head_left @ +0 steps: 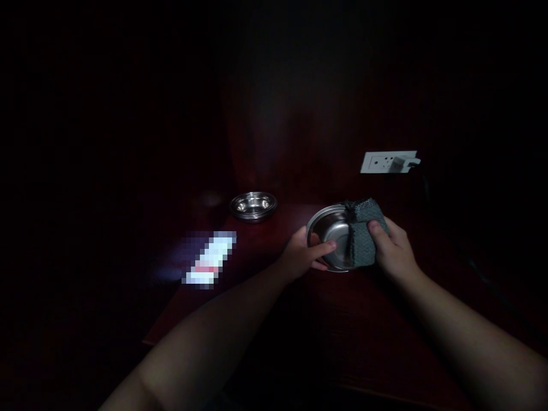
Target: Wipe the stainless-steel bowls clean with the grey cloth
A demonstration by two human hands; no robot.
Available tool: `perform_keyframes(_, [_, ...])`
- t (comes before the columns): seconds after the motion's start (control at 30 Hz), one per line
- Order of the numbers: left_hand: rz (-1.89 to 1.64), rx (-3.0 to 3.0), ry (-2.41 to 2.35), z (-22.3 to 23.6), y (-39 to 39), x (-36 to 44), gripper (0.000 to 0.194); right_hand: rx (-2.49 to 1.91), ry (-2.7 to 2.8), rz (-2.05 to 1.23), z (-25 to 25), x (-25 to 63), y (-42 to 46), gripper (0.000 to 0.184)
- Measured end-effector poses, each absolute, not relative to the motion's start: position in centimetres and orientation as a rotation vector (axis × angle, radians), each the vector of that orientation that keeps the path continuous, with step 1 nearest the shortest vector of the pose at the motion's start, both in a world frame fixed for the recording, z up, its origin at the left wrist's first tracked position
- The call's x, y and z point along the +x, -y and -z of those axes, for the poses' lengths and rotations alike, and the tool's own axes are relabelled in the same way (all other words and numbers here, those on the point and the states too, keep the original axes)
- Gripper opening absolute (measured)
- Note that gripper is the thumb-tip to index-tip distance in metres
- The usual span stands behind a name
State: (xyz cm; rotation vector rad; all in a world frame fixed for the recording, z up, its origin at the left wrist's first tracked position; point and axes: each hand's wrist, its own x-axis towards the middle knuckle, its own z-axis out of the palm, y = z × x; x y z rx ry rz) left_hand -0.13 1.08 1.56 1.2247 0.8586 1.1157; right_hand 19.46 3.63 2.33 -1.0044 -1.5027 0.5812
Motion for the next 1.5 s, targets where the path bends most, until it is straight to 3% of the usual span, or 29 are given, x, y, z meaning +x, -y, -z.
perform_keyframes(0.2, [-1.162,1.326,-0.912,-1.2,-1.4,-0.2,0.054,-0.964,1.375,-0.581,-1.5,20.4,-5.2,0.030])
perform_keyframes(0.4, [-1.390,1.568,-0.997,-1.4,-1.7,-0.4,0.030,-1.012,1.134,-0.604,-1.8,21.5,-6.4,0.018])
perform_keyframes(0.67, [-1.252,1.897,-1.232,-0.7,-2.6,-1.4,0.017,-1.223,1.141,-0.541,-1.1,22.6,-7.7,0.008])
perform_keyframes(0.83, [-1.223,2.246,-1.377,-0.9,-2.7,-1.8,0.010,-1.325,1.269,-0.479,-0.4,23.2,-8.7,0.024])
perform_keyframes(1.13, [-1.184,2.285,-1.488,-0.4,-3.3,-2.0,0.014,-1.570,1.466,-0.574,1.2,23.0,-10.4,0.051])
perform_keyframes(1.5, [-1.246,2.301,-1.491,0.3,-3.9,-2.3,0.018,-1.733,1.583,-0.275,1.0,21.8,-10.3,0.023])
